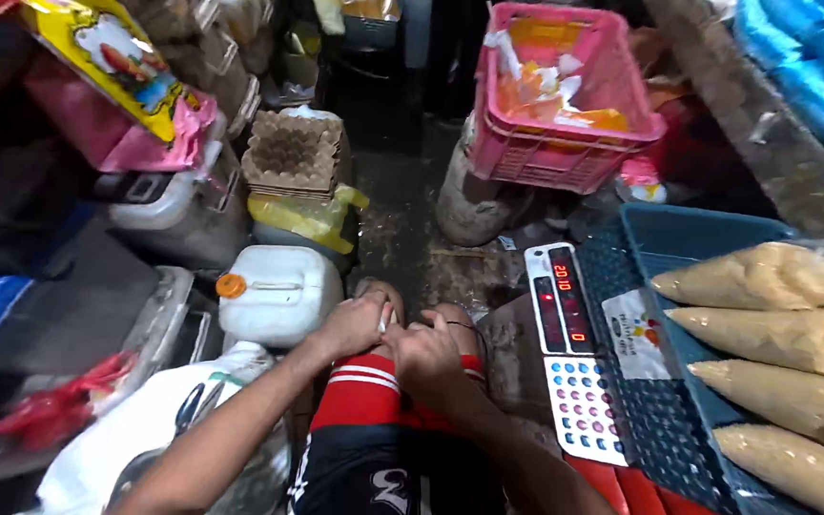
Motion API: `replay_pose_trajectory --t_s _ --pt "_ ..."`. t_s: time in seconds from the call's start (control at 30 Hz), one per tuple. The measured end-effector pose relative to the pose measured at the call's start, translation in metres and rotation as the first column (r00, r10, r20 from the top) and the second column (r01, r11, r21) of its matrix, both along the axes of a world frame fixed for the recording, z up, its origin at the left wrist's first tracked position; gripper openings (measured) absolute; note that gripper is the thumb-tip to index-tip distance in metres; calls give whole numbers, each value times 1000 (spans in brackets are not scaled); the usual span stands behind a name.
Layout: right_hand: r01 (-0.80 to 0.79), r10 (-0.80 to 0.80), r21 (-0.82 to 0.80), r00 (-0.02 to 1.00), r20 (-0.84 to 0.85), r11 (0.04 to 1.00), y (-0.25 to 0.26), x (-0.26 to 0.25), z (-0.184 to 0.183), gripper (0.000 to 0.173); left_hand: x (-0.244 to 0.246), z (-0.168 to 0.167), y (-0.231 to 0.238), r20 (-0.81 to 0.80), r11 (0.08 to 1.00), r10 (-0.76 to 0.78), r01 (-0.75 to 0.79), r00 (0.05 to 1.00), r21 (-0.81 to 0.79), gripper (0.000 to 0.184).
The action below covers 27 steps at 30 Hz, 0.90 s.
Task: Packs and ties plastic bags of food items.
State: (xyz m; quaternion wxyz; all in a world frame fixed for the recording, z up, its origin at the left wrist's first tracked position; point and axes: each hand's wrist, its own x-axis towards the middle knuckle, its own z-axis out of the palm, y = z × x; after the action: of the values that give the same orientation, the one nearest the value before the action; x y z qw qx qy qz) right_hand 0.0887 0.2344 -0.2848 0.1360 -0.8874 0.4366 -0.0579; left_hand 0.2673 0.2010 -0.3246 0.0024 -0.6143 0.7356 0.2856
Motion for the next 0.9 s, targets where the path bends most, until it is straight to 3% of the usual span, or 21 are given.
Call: replay_pose_trajectory --t_s 0.13,0.27,0.43,0.6,0.67,0.8,0.9 --pt "62 -36 75 950 -310 995 -12 11 18 43 -18 4 -2 83 996 84 -86 993 19 50" --pt "41 -70 -115 965 -254 993 -11 16 -5 36 -24 3 -4 90 1000 29 -29 995 -5 51" --pt "-21 14 -115 998 -59 993 -4 -3 -14 28 -2 -3 -9 46 999 -33 32 998 28 68" --pt "16 9 -207 993 121 978 4 -9 -18 31 -4 -2 -6 15 997 -71 70 997 26 54" --pt "30 -21 -201 999 50 979 1 -10 -13 32 -9 0 -5 37 999 -41 41 998 9 48" --pt "78 -92 -61 960 -266 995 -9 3 2 38 -26 5 -10 108 999 36 -39 993 25 48" --pt "76 -122 -198 965 -231 977 -7 10 -10 32 -31 5 -9 119 1000 25 -23 993 -15 49"
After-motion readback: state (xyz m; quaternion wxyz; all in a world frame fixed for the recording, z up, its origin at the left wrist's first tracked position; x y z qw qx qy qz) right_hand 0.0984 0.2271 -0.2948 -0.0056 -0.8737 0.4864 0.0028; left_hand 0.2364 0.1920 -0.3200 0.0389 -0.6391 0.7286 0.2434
